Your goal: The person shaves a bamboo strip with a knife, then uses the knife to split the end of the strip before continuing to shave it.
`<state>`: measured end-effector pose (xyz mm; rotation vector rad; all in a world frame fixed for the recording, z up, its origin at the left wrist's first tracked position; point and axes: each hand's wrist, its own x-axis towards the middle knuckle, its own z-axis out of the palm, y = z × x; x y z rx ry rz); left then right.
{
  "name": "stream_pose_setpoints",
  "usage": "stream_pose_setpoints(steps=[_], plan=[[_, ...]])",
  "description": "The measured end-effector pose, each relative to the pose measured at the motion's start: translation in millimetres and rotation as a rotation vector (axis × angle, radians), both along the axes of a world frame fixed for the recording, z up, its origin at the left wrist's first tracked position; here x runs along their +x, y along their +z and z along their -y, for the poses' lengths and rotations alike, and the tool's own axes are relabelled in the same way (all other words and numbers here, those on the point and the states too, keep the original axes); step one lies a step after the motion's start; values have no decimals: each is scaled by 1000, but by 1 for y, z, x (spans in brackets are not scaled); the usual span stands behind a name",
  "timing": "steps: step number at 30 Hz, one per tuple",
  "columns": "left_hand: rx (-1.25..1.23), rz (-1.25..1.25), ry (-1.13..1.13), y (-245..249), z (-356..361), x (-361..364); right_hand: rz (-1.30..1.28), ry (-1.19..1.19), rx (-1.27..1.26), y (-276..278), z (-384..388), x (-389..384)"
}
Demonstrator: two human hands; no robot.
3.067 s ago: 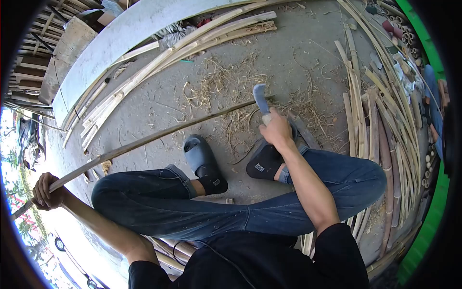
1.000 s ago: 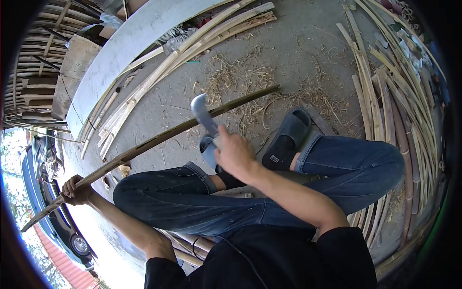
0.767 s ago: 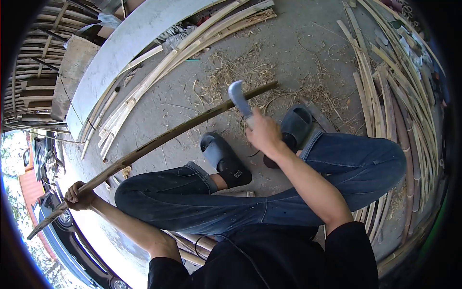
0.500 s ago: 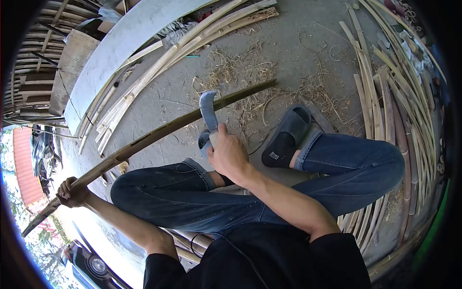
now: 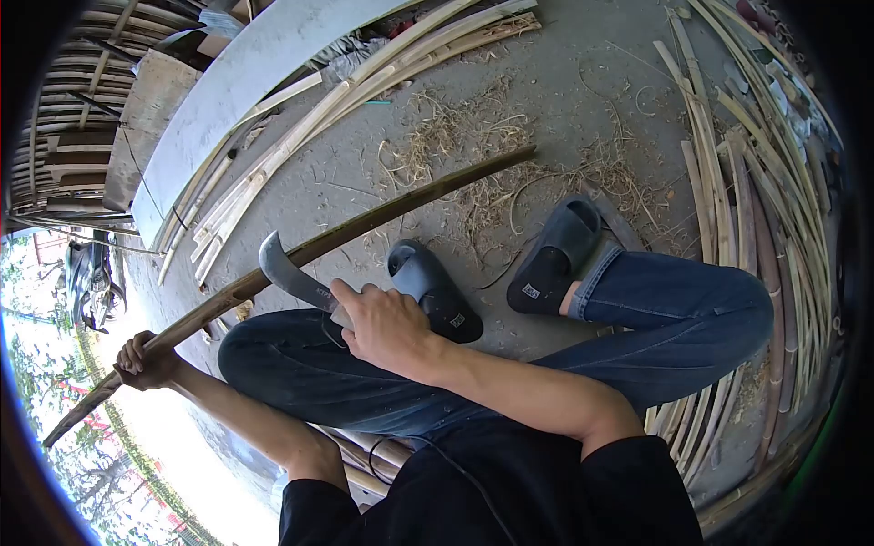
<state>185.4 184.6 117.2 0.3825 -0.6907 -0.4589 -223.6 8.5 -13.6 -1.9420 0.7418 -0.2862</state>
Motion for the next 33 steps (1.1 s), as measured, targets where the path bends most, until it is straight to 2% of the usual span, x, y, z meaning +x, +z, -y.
stream_pose_setpoints(steps=[1,3,7,9,11,13,15,16,17,18,19,22,24,26,28,30,31,33], plan=[[19,10,38,-2,-3,-2,18,12,19,-1,-2,4],[28,-37,102,-11,-14,3,-137,-95,99,-19,26,-13],[18,-99,155,-16,-8,-14,-466,-504,62,-102,101,-86],[2,-81,71,-14,-9,-11,-479,-489,26,-93,96,-80],[42,-47,96,-8,-9,-12,-288,-269,118,-38,56,-36],[61,-14,126,-7,-9,-6,-128,-70,71,0,6,9],[99,-43,188,-9,-10,-5,-56,80,13,13,-15,26],[107,-59,172,-11,-14,0,-87,72,19,8,-11,21],[102,-68,170,-13,-17,5,-120,65,16,-3,-1,13],[140,-82,218,-15,-17,6,-179,-54,-22,-21,14,-2],[181,-99,267,-20,-20,8,-241,-148,78,-44,40,-22],[247,-96,332,-30,-29,26,-552,-512,-28,-144,122,-105],[271,-103,314,-34,-31,35,-712,-639,38,-186,167,-144],[263,-110,333,-35,-32,39,-748,-696,30,-191,187,-152],[301,-116,375,-37,-24,38,-773,-531,192,-174,184,-142],[320,-93,346,-39,-19,42,-735,-337,124,-138,148,-131],[333,-71,323,-39,-16,39,-711,-188,103,-140,135,-126],[368,-34,313,-36,-7,34,-727,-225,218,-167,128,-119]])
